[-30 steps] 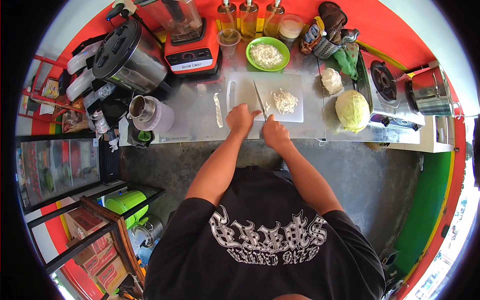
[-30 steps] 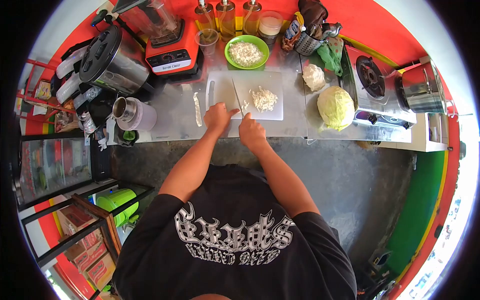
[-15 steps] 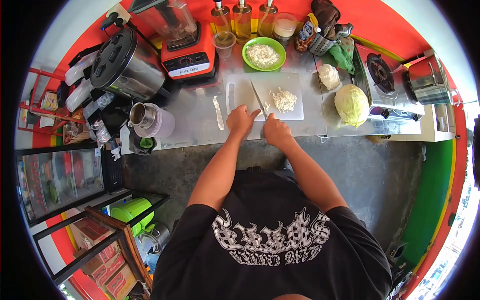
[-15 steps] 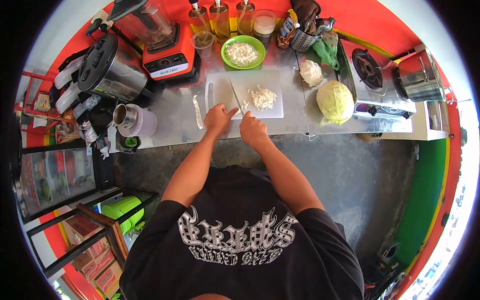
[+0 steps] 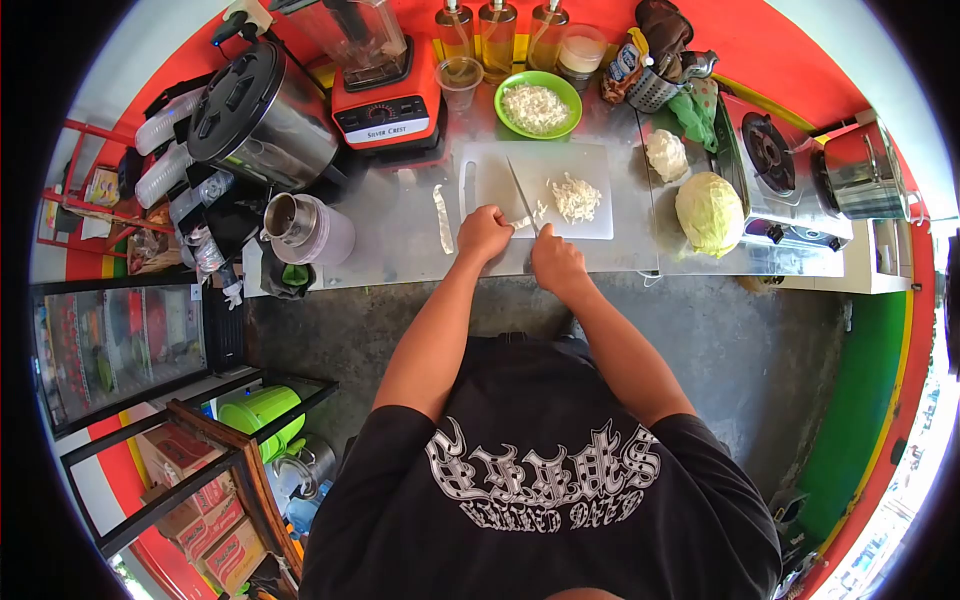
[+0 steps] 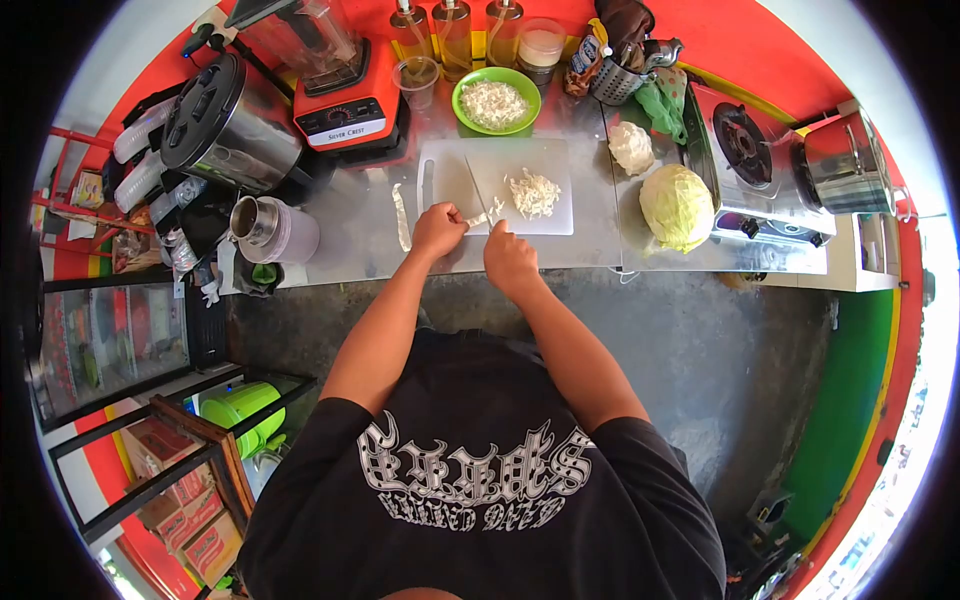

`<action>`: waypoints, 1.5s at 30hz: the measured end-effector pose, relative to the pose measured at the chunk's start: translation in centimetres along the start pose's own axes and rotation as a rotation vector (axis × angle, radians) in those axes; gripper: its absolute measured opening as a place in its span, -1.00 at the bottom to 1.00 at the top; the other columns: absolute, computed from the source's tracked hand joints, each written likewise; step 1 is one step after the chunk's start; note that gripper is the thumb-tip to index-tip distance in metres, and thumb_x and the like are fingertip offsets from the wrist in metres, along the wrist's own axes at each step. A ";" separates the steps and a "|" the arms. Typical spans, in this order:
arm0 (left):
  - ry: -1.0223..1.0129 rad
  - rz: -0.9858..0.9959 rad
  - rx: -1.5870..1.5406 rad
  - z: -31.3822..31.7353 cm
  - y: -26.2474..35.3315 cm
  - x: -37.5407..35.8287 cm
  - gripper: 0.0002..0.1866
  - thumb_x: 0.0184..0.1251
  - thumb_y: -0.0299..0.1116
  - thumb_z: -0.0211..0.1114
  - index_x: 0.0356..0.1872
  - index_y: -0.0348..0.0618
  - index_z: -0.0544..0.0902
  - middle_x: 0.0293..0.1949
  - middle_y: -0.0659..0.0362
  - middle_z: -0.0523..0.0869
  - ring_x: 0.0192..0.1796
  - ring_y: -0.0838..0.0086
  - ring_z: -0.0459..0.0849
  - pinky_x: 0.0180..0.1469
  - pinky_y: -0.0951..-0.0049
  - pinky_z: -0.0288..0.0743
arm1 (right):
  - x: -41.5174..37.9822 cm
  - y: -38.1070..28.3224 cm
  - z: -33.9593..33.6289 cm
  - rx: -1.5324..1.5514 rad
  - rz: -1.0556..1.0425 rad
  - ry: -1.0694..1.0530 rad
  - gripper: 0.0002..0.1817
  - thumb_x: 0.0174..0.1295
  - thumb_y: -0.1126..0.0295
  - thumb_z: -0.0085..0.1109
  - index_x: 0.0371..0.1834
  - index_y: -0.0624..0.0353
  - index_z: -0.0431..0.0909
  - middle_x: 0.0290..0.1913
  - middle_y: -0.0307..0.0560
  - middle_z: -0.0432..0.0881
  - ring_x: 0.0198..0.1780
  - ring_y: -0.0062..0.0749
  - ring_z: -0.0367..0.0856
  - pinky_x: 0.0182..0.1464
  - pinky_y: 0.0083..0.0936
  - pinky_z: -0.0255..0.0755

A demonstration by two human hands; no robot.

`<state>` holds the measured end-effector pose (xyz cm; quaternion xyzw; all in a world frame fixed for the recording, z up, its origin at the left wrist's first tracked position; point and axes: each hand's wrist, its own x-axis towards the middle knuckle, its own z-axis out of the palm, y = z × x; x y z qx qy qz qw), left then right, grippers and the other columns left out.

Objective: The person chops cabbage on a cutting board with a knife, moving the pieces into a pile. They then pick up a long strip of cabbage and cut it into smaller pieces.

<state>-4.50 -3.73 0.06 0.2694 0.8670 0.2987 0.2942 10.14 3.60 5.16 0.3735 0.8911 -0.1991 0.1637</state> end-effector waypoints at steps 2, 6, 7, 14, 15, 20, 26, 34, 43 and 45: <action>0.009 0.005 0.002 0.2 -0.2 0.0 -0.85 0.07 -0.25 0.42 -0.35 -0.02 0.71 -0.28 0.12 0.82 -0.13 0.17 0.80 -0.07 0.19 0.64 | -0.8 -0.2 0.3 0.011 0.014 -0.004 -0.68 0.40 0.47 0.02 0.14 0.36 0.30 -0.05 0.32 0.74 0.01 0.20 0.76 0.05 -0.05 0.64; 0.033 -0.009 0.004 0.1 0.4 -0.2 -0.83 0.06 -0.26 0.44 -0.35 -0.06 0.71 -0.31 0.12 0.81 -0.16 0.19 0.80 -0.08 0.22 0.63 | -0.7 -0.2 1.5 0.027 0.080 -0.029 -0.72 0.41 0.43 -0.01 0.10 0.33 0.32 -0.03 0.33 0.74 0.05 0.20 0.75 0.08 -0.05 0.63; 0.039 -0.003 0.010 0.2 0.2 -0.2 -0.81 0.06 -0.28 0.46 -0.35 -0.11 0.70 -0.33 0.13 0.80 -0.20 0.22 0.80 -0.10 0.26 0.63 | -0.5 -0.3 1.3 0.028 0.077 -0.031 -0.72 0.41 0.43 -0.01 0.10 0.33 0.32 -0.03 0.33 0.74 0.05 0.20 0.75 0.08 -0.05 0.63; 0.040 0.019 -0.025 0.3 -0.1 0.0 -0.81 0.07 -0.30 0.45 -0.31 -0.10 0.73 -0.32 0.13 0.82 -0.18 0.23 0.81 -0.10 0.26 0.63 | 0.8 0.0 0.1 0.066 -0.004 -0.003 -0.72 0.41 0.42 0.00 0.09 0.33 0.30 -0.03 0.39 0.72 0.05 0.26 0.73 0.10 -0.01 0.61; 0.043 0.016 -0.022 0.3 -0.2 -0.1 -0.84 0.07 -0.29 0.43 -0.32 -0.06 0.74 -0.29 0.11 0.83 -0.14 0.20 0.81 -0.08 0.22 0.64 | 0.6 0.0 0.3 0.118 0.007 -0.013 -0.69 0.37 0.45 0.05 0.09 0.35 0.29 -0.01 0.44 0.70 0.05 0.30 0.72 0.11 0.03 0.60; 0.037 -0.005 -0.031 0.4 -0.5 0.2 -0.85 0.08 -0.29 0.42 -0.32 -0.04 0.75 -0.26 0.09 0.84 -0.11 0.15 0.81 -0.05 0.18 0.65 | 0.0 -1.0 0.8 0.059 0.045 -0.043 -0.70 0.34 0.49 0.08 0.07 0.34 0.30 -0.02 0.46 0.70 0.04 0.31 0.72 0.12 0.03 0.60; 0.034 0.028 -0.061 0.2 -0.4 0.0 -0.81 0.06 -0.37 0.47 -0.28 -0.15 0.76 -0.30 0.11 0.83 -0.18 0.25 0.82 -0.10 0.28 0.64 | 0.7 -0.8 0.0 0.060 -0.017 -0.001 -0.68 0.38 0.46 0.03 0.12 0.34 0.27 -0.05 0.45 0.71 0.03 0.32 0.73 0.11 0.04 0.60; 0.040 0.021 -0.049 0.4 -0.4 -0.1 -0.78 0.10 -0.29 0.53 -0.30 -0.17 0.76 -0.31 0.10 0.83 -0.19 0.24 0.81 -0.09 0.28 0.64 | 1.0 -1.0 0.9 0.069 0.074 -0.040 -0.71 0.43 0.39 -0.04 0.11 0.31 0.33 -0.03 0.36 0.73 0.06 0.22 0.74 0.12 -0.01 0.60; 0.033 0.055 -0.073 0.2 -0.8 -0.2 -0.84 0.12 -0.29 0.48 -0.33 -0.09 0.75 -0.29 0.10 0.83 -0.14 0.14 0.80 -0.08 0.18 0.65 | 1.2 -0.7 -1.9 0.009 -0.022 -0.108 -0.71 0.38 0.42 -0.03 0.09 0.34 0.33 -0.03 0.41 0.71 0.06 0.27 0.73 0.11 -0.01 0.61; 0.034 0.058 -0.053 0.3 -0.9 -0.1 -0.82 0.11 -0.28 0.50 -0.33 -0.12 0.75 -0.32 0.11 0.82 -0.18 0.19 0.81 -0.10 0.23 0.64 | 0.5 -0.5 -0.6 0.096 -0.004 -0.040 -0.70 0.39 0.35 0.02 0.04 0.33 0.31 -0.05 0.48 0.70 0.06 0.37 0.70 0.15 0.10 0.55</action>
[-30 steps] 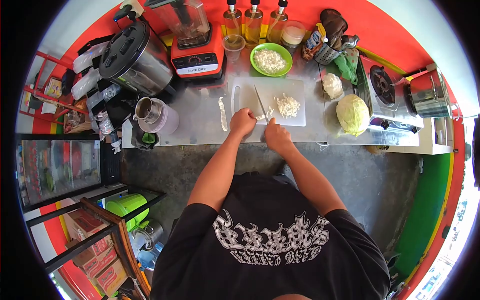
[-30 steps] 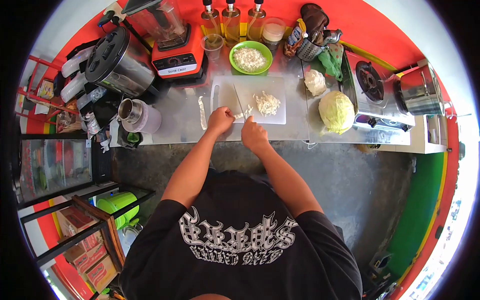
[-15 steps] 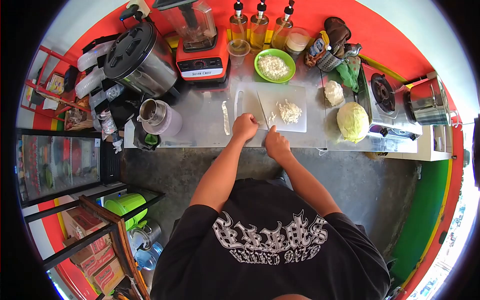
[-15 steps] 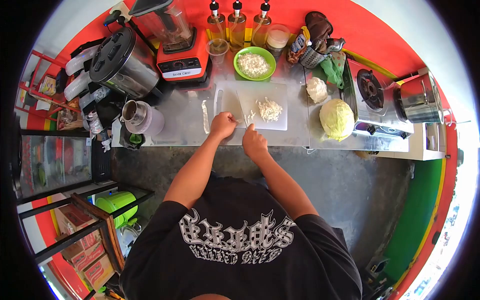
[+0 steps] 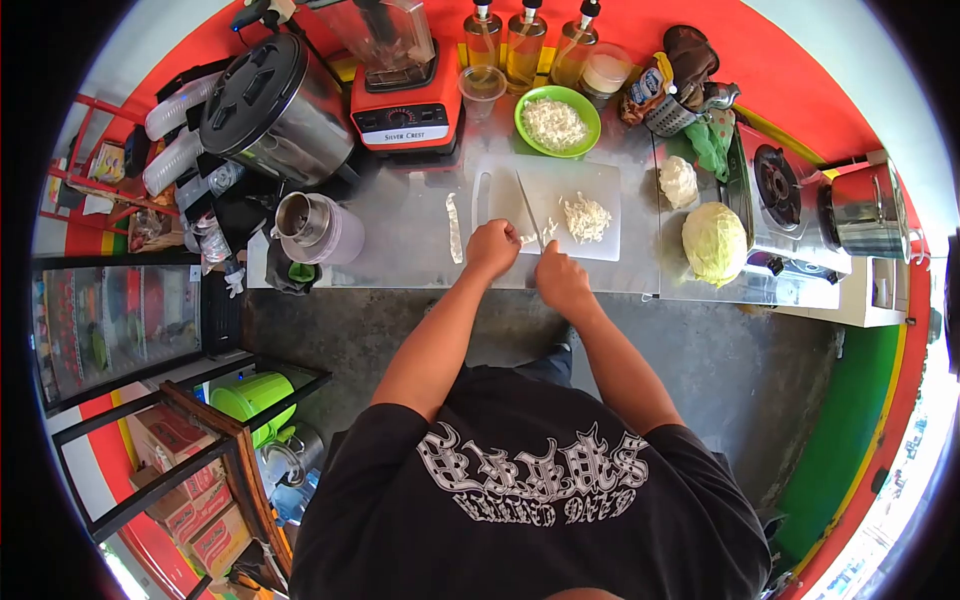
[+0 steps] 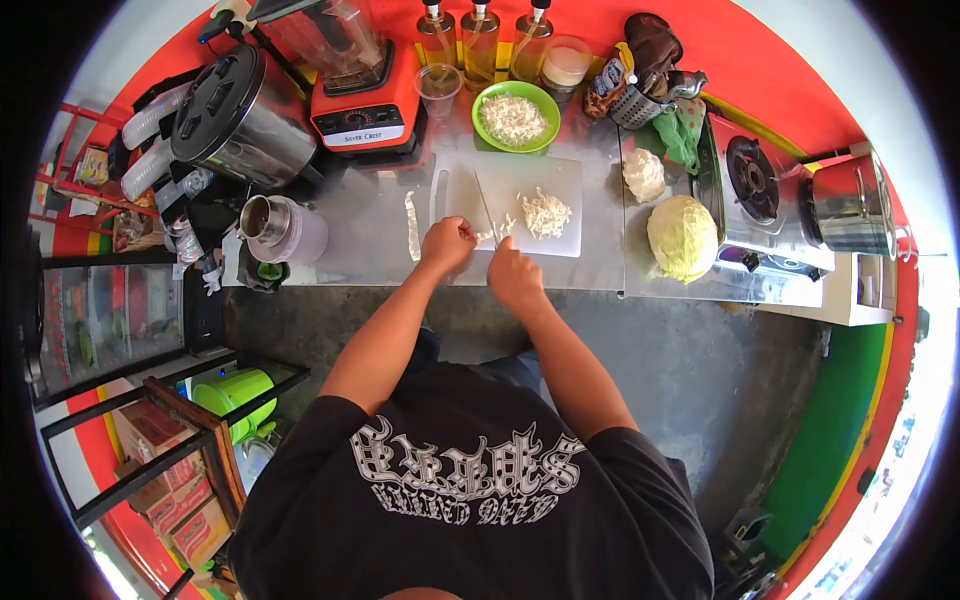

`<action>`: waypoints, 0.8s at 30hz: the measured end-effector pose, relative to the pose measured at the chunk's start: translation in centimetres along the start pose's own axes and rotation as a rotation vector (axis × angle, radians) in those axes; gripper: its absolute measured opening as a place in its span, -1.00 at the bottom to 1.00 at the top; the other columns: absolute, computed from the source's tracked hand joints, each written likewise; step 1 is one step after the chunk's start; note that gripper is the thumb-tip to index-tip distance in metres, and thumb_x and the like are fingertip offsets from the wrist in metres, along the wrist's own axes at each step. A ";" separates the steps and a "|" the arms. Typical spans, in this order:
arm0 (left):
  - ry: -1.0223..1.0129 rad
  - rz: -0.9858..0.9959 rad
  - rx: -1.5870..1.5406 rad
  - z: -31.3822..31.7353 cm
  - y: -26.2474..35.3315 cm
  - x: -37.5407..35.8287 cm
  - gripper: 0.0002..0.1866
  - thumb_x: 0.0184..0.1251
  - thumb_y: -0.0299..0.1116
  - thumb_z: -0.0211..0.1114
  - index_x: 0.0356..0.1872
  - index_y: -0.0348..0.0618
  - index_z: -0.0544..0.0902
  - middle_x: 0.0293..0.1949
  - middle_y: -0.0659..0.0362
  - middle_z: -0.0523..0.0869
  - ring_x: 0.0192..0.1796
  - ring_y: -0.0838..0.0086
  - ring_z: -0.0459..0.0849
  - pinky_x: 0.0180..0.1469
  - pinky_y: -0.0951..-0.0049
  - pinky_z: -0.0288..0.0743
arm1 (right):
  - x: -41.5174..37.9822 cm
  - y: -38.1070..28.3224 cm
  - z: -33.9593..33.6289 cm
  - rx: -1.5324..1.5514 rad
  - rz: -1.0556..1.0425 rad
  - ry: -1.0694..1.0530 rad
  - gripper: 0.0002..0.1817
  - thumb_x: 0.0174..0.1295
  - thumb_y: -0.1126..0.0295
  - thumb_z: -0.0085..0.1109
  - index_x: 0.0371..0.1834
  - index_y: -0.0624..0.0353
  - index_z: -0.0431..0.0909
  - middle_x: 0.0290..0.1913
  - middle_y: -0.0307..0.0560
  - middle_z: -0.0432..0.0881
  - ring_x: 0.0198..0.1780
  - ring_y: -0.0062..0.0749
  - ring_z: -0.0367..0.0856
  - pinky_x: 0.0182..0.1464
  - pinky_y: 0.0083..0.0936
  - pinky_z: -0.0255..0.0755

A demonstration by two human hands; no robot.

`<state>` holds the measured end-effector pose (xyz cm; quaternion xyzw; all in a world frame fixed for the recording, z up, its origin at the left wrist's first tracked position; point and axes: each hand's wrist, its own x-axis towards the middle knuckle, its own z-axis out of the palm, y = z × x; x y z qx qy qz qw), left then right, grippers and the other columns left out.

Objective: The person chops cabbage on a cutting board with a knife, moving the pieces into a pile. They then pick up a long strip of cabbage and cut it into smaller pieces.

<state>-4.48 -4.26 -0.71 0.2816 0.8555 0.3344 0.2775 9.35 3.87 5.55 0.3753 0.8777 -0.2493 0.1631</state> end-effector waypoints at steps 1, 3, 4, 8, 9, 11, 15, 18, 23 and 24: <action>0.002 0.009 0.025 -0.1 0.1 0.2 -0.79 0.10 -0.28 0.53 -0.33 -0.15 0.75 -0.35 0.12 0.81 -0.22 0.23 0.81 -0.12 0.28 0.64 | 0.0 0.1 0.8 -0.008 -0.007 0.003 -0.70 0.39 0.35 0.02 0.04 0.33 0.31 -0.05 0.48 0.70 0.06 0.37 0.70 0.15 0.10 0.55; -0.013 0.002 0.028 -0.3 0.3 0.3 -0.80 0.09 -0.28 0.52 -0.33 -0.14 0.75 -0.36 0.12 0.81 -0.23 0.23 0.81 -0.13 0.28 0.64 | 0.1 0.0 2.0 -0.016 0.051 0.005 -0.70 0.39 0.35 0.03 0.04 0.33 0.31 -0.07 0.47 0.70 0.01 0.37 0.72 0.10 0.10 0.57; -0.039 -0.004 0.041 -0.5 0.4 0.3 -0.81 0.09 -0.28 0.52 -0.33 -0.14 0.76 -0.36 0.13 0.82 -0.23 0.24 0.81 -0.13 0.27 0.64 | 0.4 0.0 2.0 -0.018 0.045 0.007 -0.70 0.39 0.35 0.03 0.04 0.33 0.31 -0.07 0.47 0.70 0.01 0.37 0.72 0.10 0.10 0.57; -0.064 0.000 0.036 -0.7 0.3 0.0 -0.84 0.13 -0.26 0.47 -0.33 -0.08 0.75 -0.29 0.07 0.83 -0.15 0.12 0.80 -0.08 0.15 0.65 | 0.6 0.2 1.2 -0.035 0.038 0.013 -0.69 0.40 0.33 0.04 0.05 0.32 0.31 -0.08 0.48 0.70 -0.01 0.37 0.72 0.06 0.11 0.58; -0.043 0.006 0.047 -0.6 0.1 0.2 -0.84 0.14 -0.26 0.47 -0.33 -0.08 0.75 -0.28 0.07 0.83 -0.14 0.12 0.80 -0.08 0.15 0.65 | 0.5 0.1 0.7 -0.045 0.019 0.025 -0.69 0.40 0.33 0.04 0.05 0.32 0.31 -0.09 0.48 0.70 -0.01 0.37 0.72 0.06 0.12 0.58; -0.023 0.019 0.058 -0.3 0.0 0.4 -0.84 0.14 -0.26 0.46 -0.34 -0.07 0.75 -0.28 0.08 0.83 -0.14 0.12 0.80 -0.08 0.15 0.65 | -0.2 -0.3 0.0 -0.055 0.022 0.015 -0.73 0.41 0.36 -0.01 0.05 0.31 0.32 -0.10 0.43 0.72 -0.01 0.32 0.73 0.05 0.08 0.60; -0.030 -0.010 0.035 -0.5 0.5 0.2 -0.86 0.13 -0.27 0.45 -0.34 -0.06 0.75 -0.28 0.09 0.83 -0.13 0.12 0.80 -0.08 0.15 0.65 | -1.2 -0.6 1.0 -0.060 0.016 0.029 -0.75 0.43 0.37 -0.06 0.04 0.29 0.33 -0.10 0.38 0.74 -0.01 0.27 0.75 0.04 0.06 0.61; -0.035 -0.014 0.013 -0.3 0.6 0.0 -0.86 0.13 -0.28 0.45 -0.33 -0.05 0.75 -0.28 0.09 0.83 -0.12 0.11 0.80 -0.09 0.14 0.65 | -1.3 -0.5 2.2 -0.031 0.074 0.003 -0.73 0.43 0.35 -0.06 0.06 0.30 0.34 -0.09 0.39 0.74 0.01 0.26 0.75 0.04 0.08 0.61; -0.035 -0.011 0.074 -0.4 0.4 0.1 -0.87 0.14 -0.29 0.42 -0.33 -0.06 0.75 -0.28 0.07 0.83 -0.12 0.09 0.79 -0.08 0.10 0.64 | 0.3 -0.6 1.2 -0.006 0.068 0.020 -0.70 0.43 0.35 -0.07 0.09 0.33 0.35 -0.08 0.42 0.73 0.03 0.27 0.74 0.09 0.06 0.59; -0.042 -0.006 0.082 -0.3 0.3 0.2 -0.87 0.14 -0.29 0.42 -0.33 -0.06 0.75 -0.28 0.07 0.83 -0.12 0.09 0.79 -0.08 0.10 0.64 | 0.4 -0.7 0.6 -0.004 0.060 0.020 -0.70 0.43 0.35 -0.07 0.09 0.33 0.35 -0.08 0.42 0.72 0.03 0.28 0.73 0.11 0.05 0.59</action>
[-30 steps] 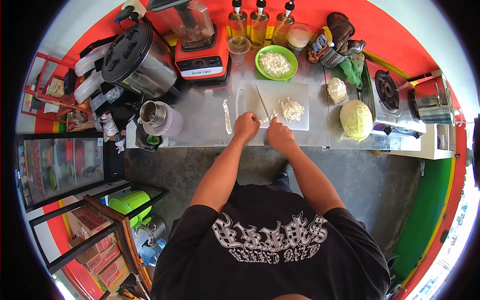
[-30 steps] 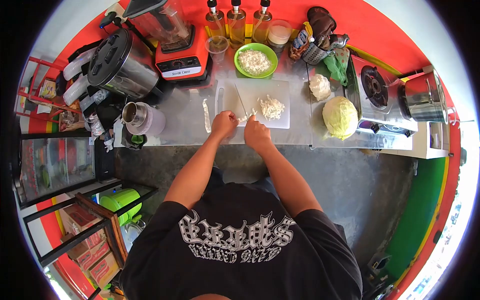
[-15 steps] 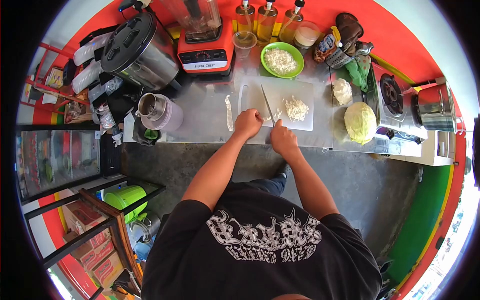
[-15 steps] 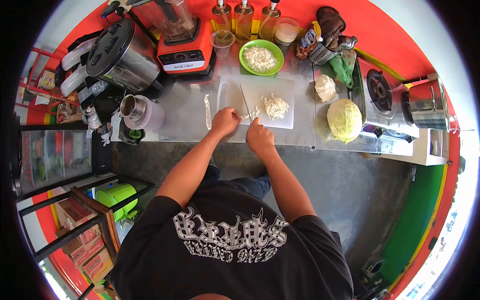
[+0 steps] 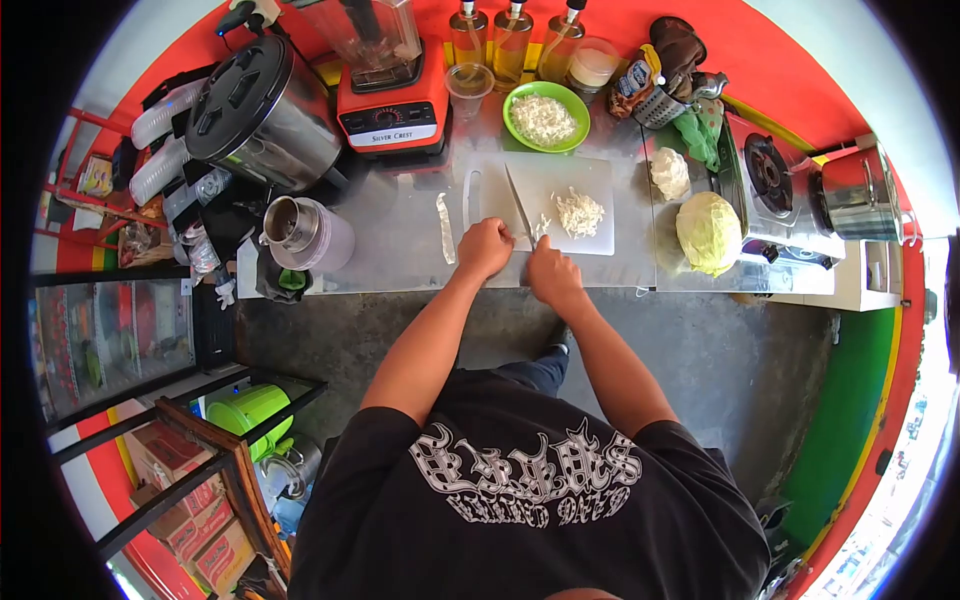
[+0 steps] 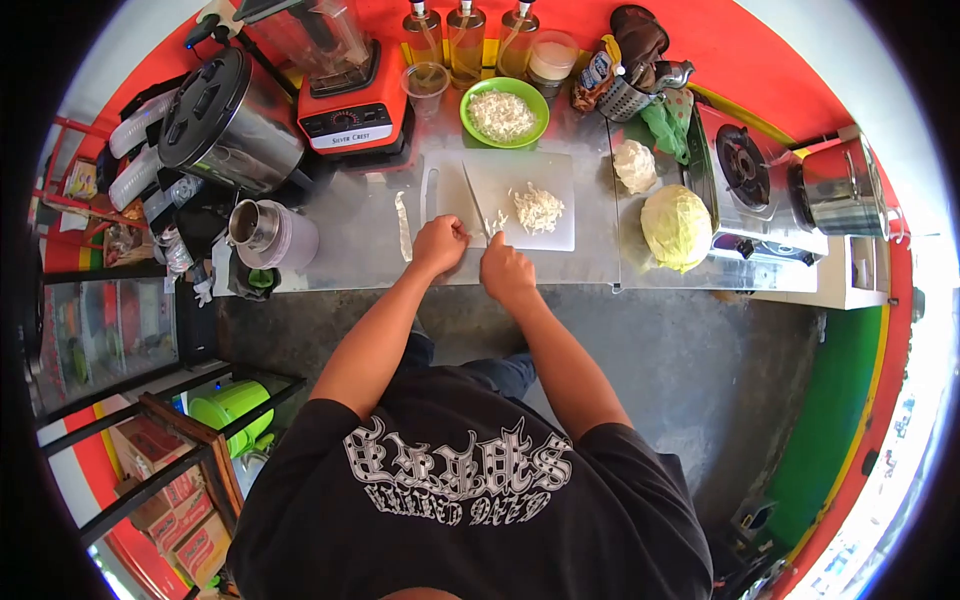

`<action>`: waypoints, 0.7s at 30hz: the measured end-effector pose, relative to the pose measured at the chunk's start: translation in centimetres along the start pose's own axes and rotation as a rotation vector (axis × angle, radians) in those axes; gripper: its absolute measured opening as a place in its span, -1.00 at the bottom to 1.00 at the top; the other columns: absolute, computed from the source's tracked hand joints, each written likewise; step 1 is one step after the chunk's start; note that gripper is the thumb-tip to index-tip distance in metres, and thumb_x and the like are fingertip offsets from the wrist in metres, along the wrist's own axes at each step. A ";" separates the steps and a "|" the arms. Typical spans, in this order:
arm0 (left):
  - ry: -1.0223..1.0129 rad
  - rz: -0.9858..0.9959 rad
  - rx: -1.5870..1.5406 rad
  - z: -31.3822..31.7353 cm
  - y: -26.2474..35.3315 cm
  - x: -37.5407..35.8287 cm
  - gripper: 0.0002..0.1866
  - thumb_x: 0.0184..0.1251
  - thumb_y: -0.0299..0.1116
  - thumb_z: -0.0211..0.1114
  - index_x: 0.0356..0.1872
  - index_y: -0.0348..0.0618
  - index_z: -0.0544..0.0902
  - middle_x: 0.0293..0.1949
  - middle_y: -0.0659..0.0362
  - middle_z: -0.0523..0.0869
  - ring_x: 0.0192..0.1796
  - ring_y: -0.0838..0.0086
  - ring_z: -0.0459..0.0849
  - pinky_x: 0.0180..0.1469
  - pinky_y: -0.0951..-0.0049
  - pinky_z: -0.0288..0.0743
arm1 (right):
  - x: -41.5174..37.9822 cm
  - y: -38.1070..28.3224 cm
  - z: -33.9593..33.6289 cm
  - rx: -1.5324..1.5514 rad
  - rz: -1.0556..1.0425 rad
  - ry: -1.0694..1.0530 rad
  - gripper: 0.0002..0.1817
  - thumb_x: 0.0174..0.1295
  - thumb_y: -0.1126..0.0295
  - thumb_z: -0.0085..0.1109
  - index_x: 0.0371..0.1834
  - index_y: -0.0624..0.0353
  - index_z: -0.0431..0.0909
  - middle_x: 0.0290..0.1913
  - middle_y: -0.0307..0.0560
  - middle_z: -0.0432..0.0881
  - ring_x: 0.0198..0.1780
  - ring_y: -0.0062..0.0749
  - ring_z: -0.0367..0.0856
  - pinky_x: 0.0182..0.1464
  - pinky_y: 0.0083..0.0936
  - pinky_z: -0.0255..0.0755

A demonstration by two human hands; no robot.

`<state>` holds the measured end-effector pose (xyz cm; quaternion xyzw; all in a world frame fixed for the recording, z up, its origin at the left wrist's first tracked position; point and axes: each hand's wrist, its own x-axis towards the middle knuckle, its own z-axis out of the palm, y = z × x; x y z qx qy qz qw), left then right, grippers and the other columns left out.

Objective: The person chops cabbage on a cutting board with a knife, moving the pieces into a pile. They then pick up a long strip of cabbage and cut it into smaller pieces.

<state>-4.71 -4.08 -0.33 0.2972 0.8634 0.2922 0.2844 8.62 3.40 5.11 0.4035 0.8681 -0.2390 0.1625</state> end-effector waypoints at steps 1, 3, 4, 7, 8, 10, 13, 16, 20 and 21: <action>0.023 0.016 0.001 0.0 0.0 0.0 -0.87 0.15 -0.29 0.41 -0.33 -0.06 0.75 -0.28 0.06 0.83 -0.12 0.08 0.79 -0.07 0.10 0.64 | -0.2 -0.2 -1.0 0.012 0.008 0.002 -0.70 0.43 0.35 -0.07 0.09 0.33 0.35 -0.08 0.42 0.72 0.03 0.28 0.73 0.11 0.05 0.59; 0.035 0.037 0.010 0.1 -0.3 -0.2 -0.87 0.16 -0.28 0.40 -0.33 -0.06 0.75 -0.28 0.05 0.83 -0.11 0.06 0.79 -0.07 0.09 0.64 | -0.9 -0.3 -2.3 -0.049 -0.042 -0.044 -0.70 0.42 0.36 -0.07 0.09 0.34 0.35 -0.08 0.43 0.72 0.03 0.28 0.73 0.13 0.03 0.58; 0.027 0.051 -0.017 0.1 -0.4 -0.2 -0.88 0.17 -0.28 0.40 -0.33 -0.06 0.74 -0.28 0.05 0.83 -0.12 0.06 0.79 -0.07 0.10 0.64 | -1.1 -0.3 -2.0 -0.045 -0.036 -0.041 -0.70 0.42 0.36 -0.07 0.09 0.34 0.35 -0.08 0.43 0.72 0.03 0.28 0.73 0.13 0.03 0.58; 0.026 0.065 -0.048 0.0 -0.1 -0.2 -0.87 0.18 -0.28 0.40 -0.33 -0.07 0.74 -0.27 0.03 0.82 -0.12 0.06 0.79 -0.07 0.11 0.64 | -1.4 0.2 -0.3 -0.028 -0.041 -0.009 -0.70 0.46 0.29 -0.05 0.07 0.31 0.33 -0.06 0.43 0.71 0.01 0.38 0.71 0.08 0.10 0.58; 0.027 0.057 -0.046 0.0 0.0 -0.4 -0.87 0.18 -0.28 0.40 -0.34 -0.07 0.74 -0.27 0.03 0.82 -0.12 0.07 0.79 -0.07 0.12 0.64 | -1.4 0.3 0.8 -0.029 -0.011 -0.003 -0.70 0.46 0.30 -0.05 0.07 0.31 0.32 -0.05 0.42 0.71 0.01 0.37 0.71 0.09 0.09 0.58; 0.051 0.046 -0.050 0.2 0.1 -0.7 -0.86 0.19 -0.28 0.40 -0.32 -0.08 0.74 -0.27 0.03 0.82 -0.12 0.07 0.79 -0.07 0.12 0.64 | -1.2 0.4 1.6 -0.035 0.009 0.003 -0.71 0.45 0.31 -0.05 0.07 0.30 0.32 -0.05 0.42 0.71 0.02 0.36 0.71 0.09 0.08 0.58; 0.073 0.039 -0.065 0.3 0.2 -1.0 -0.85 0.20 -0.28 0.40 -0.30 -0.10 0.74 -0.27 0.05 0.82 -0.12 0.08 0.79 -0.07 0.13 0.64 | -0.9 0.4 1.5 -0.010 -0.001 0.016 -0.72 0.45 0.34 -0.06 0.08 0.30 0.32 -0.03 0.40 0.72 0.02 0.33 0.72 0.10 0.06 0.58; 0.099 0.072 -0.075 0.7 -0.2 -1.0 -0.84 0.20 -0.28 0.40 -0.28 -0.11 0.74 -0.27 0.05 0.82 -0.11 0.08 0.78 -0.08 0.13 0.63 | -0.3 0.1 0.3 -0.047 -0.036 0.023 -0.73 0.45 0.34 -0.06 0.08 0.28 0.32 -0.02 0.40 0.71 0.03 0.31 0.73 0.11 0.05 0.58; 0.098 0.088 -0.085 0.4 -0.1 -1.1 -0.85 0.19 -0.29 0.40 -0.28 -0.10 0.75 -0.25 0.04 0.82 -0.10 0.08 0.78 -0.07 0.12 0.63 | -0.5 -0.1 0.2 -0.037 -0.060 0.015 -0.74 0.45 0.35 -0.07 0.07 0.28 0.34 0.01 0.41 0.70 0.04 0.31 0.72 0.12 0.05 0.58; 0.102 0.091 -0.086 0.5 -0.3 -1.0 -0.85 0.19 -0.29 0.40 -0.28 -0.10 0.75 -0.25 0.04 0.82 -0.10 0.08 0.78 -0.07 0.12 0.63 | -0.6 0.0 0.6 -0.039 -0.052 0.013 -0.74 0.45 0.35 -0.07 0.07 0.28 0.35 0.02 0.40 0.70 0.05 0.31 0.72 0.13 0.04 0.58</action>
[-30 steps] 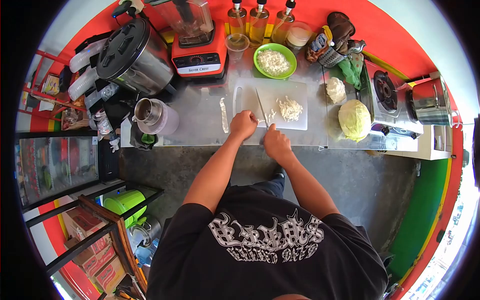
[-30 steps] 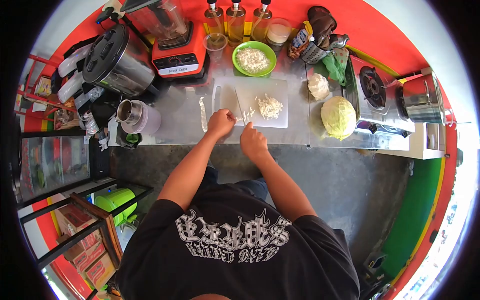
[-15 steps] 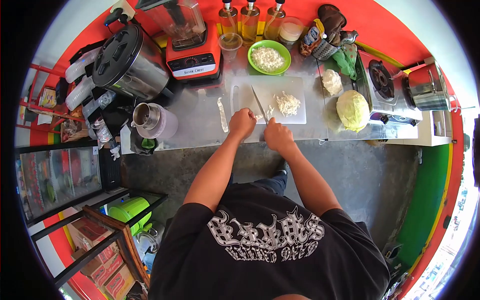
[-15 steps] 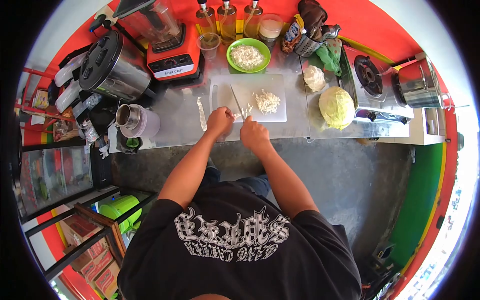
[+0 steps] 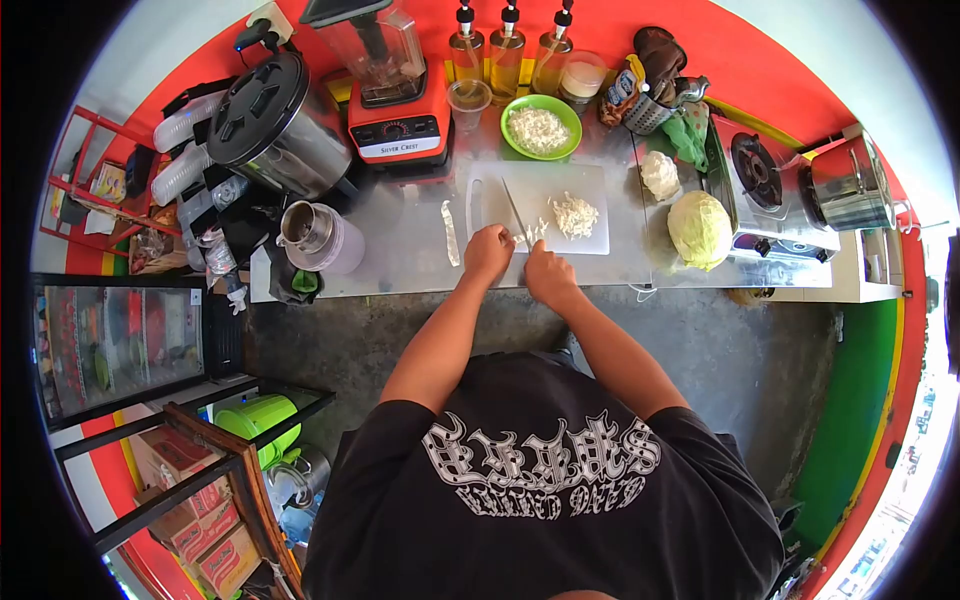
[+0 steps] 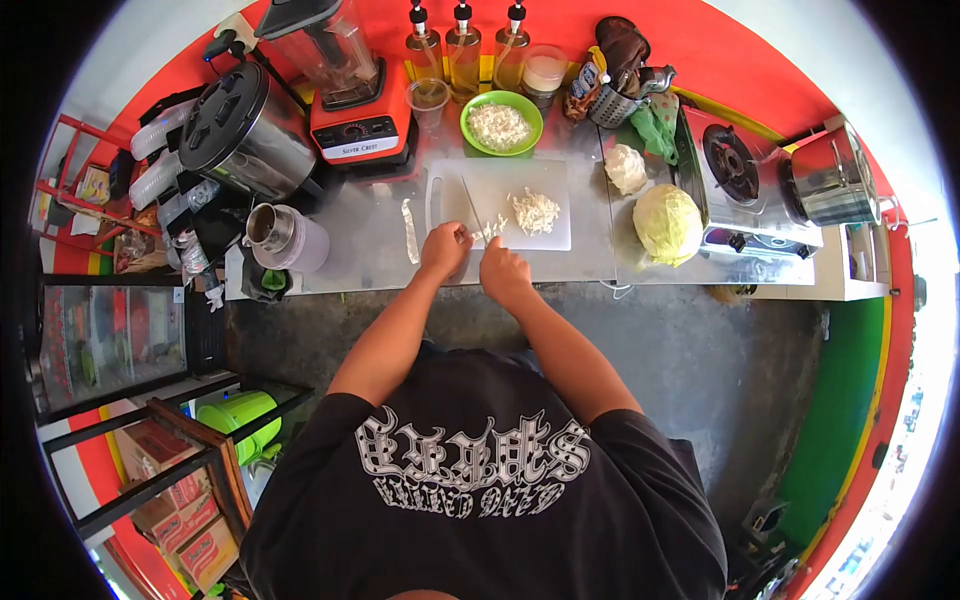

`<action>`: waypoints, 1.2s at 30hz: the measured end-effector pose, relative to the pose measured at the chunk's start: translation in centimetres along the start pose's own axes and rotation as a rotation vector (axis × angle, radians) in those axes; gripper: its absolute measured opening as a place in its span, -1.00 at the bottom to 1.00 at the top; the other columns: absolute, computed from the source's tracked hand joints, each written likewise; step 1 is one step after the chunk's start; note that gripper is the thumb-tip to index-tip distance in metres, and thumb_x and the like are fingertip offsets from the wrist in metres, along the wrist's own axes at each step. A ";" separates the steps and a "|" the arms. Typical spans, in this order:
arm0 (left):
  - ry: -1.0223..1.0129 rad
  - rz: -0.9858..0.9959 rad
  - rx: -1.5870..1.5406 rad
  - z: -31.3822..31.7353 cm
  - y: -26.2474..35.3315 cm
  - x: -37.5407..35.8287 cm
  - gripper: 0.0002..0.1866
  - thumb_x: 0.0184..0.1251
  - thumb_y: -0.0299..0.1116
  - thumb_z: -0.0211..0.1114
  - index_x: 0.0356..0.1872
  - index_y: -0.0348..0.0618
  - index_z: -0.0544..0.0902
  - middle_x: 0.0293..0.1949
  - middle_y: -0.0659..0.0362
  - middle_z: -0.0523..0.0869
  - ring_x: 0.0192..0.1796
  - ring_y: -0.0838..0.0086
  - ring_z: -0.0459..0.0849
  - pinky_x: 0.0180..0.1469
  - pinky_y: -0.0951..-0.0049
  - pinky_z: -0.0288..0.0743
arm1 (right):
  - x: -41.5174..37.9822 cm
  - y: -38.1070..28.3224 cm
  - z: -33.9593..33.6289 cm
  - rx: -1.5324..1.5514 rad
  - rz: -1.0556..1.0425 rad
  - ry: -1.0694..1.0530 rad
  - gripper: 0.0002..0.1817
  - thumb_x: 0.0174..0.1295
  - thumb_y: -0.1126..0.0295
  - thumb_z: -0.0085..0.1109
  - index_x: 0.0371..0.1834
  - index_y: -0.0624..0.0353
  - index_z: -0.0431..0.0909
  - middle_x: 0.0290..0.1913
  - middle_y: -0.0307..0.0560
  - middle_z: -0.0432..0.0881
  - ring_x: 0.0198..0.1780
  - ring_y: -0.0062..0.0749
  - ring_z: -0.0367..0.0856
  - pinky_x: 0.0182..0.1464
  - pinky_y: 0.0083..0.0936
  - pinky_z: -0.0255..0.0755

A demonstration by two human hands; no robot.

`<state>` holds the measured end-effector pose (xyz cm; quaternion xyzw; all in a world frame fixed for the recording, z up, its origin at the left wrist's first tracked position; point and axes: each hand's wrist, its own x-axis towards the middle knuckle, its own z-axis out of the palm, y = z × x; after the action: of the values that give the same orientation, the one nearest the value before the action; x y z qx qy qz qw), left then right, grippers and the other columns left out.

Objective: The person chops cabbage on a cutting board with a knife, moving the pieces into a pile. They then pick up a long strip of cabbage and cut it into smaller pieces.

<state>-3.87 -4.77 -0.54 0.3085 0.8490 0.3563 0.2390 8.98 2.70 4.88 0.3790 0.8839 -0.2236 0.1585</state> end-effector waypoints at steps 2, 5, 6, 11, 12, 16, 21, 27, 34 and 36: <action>-0.009 0.016 0.030 0.3 -0.4 0.3 -0.84 0.17 -0.30 0.40 -0.27 -0.09 0.76 -0.26 0.03 0.82 -0.10 0.07 0.78 -0.07 0.12 0.63 | 0.0 0.1 0.9 -0.003 0.008 -0.002 -0.73 0.44 0.35 -0.06 0.07 0.29 0.36 0.02 0.41 0.70 0.06 0.32 0.71 0.14 0.04 0.57; -0.009 0.026 0.038 0.3 -0.5 0.5 -0.84 0.16 -0.29 0.41 -0.28 -0.11 0.76 -0.26 0.02 0.82 -0.12 0.05 0.78 -0.07 0.11 0.64 | 0.9 -0.4 0.6 0.007 0.016 0.000 -0.73 0.41 0.40 -0.04 0.09 0.30 0.35 -0.01 0.38 0.72 0.08 0.27 0.72 0.14 0.00 0.58; -0.014 0.022 0.040 0.4 -0.8 0.4 -0.84 0.16 -0.29 0.41 -0.28 -0.11 0.76 -0.26 0.02 0.82 -0.12 0.05 0.78 -0.07 0.11 0.64 | 0.9 -0.6 0.2 0.022 0.017 0.006 -0.71 0.38 0.45 -0.01 0.12 0.30 0.34 -0.03 0.36 0.73 0.08 0.21 0.73 0.14 -0.04 0.60; 0.011 0.057 0.006 0.2 -0.6 0.4 -0.83 0.15 -0.29 0.41 -0.31 -0.14 0.76 -0.27 0.00 0.82 -0.15 0.06 0.79 -0.08 0.13 0.64 | 0.8 -0.5 -0.4 0.026 -0.001 -0.020 -0.74 0.44 0.38 -0.03 0.06 0.32 0.35 -0.01 0.42 0.71 0.07 0.29 0.72 0.14 0.02 0.58; 0.010 0.056 0.008 0.1 -0.5 0.3 -0.83 0.15 -0.29 0.41 -0.31 -0.14 0.76 -0.27 0.00 0.82 -0.15 0.06 0.79 -0.08 0.13 0.64 | 0.7 -0.4 0.1 0.039 0.017 -0.025 -0.73 0.44 0.37 -0.03 0.07 0.33 0.35 -0.02 0.42 0.71 0.07 0.29 0.72 0.14 0.02 0.58; -0.037 0.023 0.003 -0.5 0.0 0.4 -0.82 0.14 -0.28 0.42 -0.32 -0.14 0.76 -0.28 0.01 0.82 -0.16 0.08 0.79 -0.09 0.16 0.64 | 1.3 -0.2 0.6 0.004 0.005 -0.015 -0.70 0.44 0.34 -0.02 0.09 0.33 0.35 -0.01 0.42 0.71 0.08 0.29 0.71 0.14 0.03 0.58; -0.003 0.053 0.000 -0.1 -0.4 0.3 -0.84 0.14 -0.29 0.43 -0.34 -0.14 0.76 -0.31 0.02 0.81 -0.20 0.10 0.79 -0.12 0.18 0.63 | 1.3 -0.1 -0.1 0.017 -0.018 0.009 -0.69 0.47 0.31 -0.03 0.10 0.31 0.32 -0.01 0.41 0.71 0.06 0.30 0.71 0.15 0.06 0.56; 0.026 0.088 -0.040 0.5 -0.7 0.1 -0.81 0.15 -0.29 0.45 -0.34 -0.20 0.75 -0.44 0.04 0.74 -0.34 0.18 0.74 -0.23 0.23 0.57 | 0.9 -0.6 0.1 0.078 0.039 -0.057 -0.68 0.50 0.29 -0.08 0.12 0.33 0.31 0.01 0.41 0.71 0.09 0.27 0.71 0.16 0.04 0.55; 0.048 0.105 -0.013 0.6 -0.6 -0.3 -0.84 0.17 -0.34 0.39 -0.31 -0.20 0.73 -0.35 -0.02 0.74 -0.24 0.08 0.73 -0.15 0.14 0.57 | 0.7 -0.8 0.0 -0.021 -0.009 -0.068 -0.67 0.42 0.42 0.02 0.16 0.35 0.31 0.00 0.37 0.72 0.10 0.17 0.73 0.11 -0.07 0.62; 0.046 0.089 0.008 0.5 -0.7 -0.3 -0.85 0.19 -0.36 0.36 -0.29 -0.21 0.72 -0.26 -0.06 0.76 -0.14 0.01 0.74 -0.06 0.09 0.59 | 0.4 -0.8 0.9 0.024 0.020 -0.052 -0.72 0.48 0.34 -0.06 0.10 0.32 0.32 -0.02 0.39 0.72 0.07 0.28 0.72 0.12 0.02 0.59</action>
<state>-3.58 -5.16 -1.28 0.3390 0.8410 0.3699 0.2022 8.22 2.04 4.16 0.3838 0.8729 -0.2424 0.1789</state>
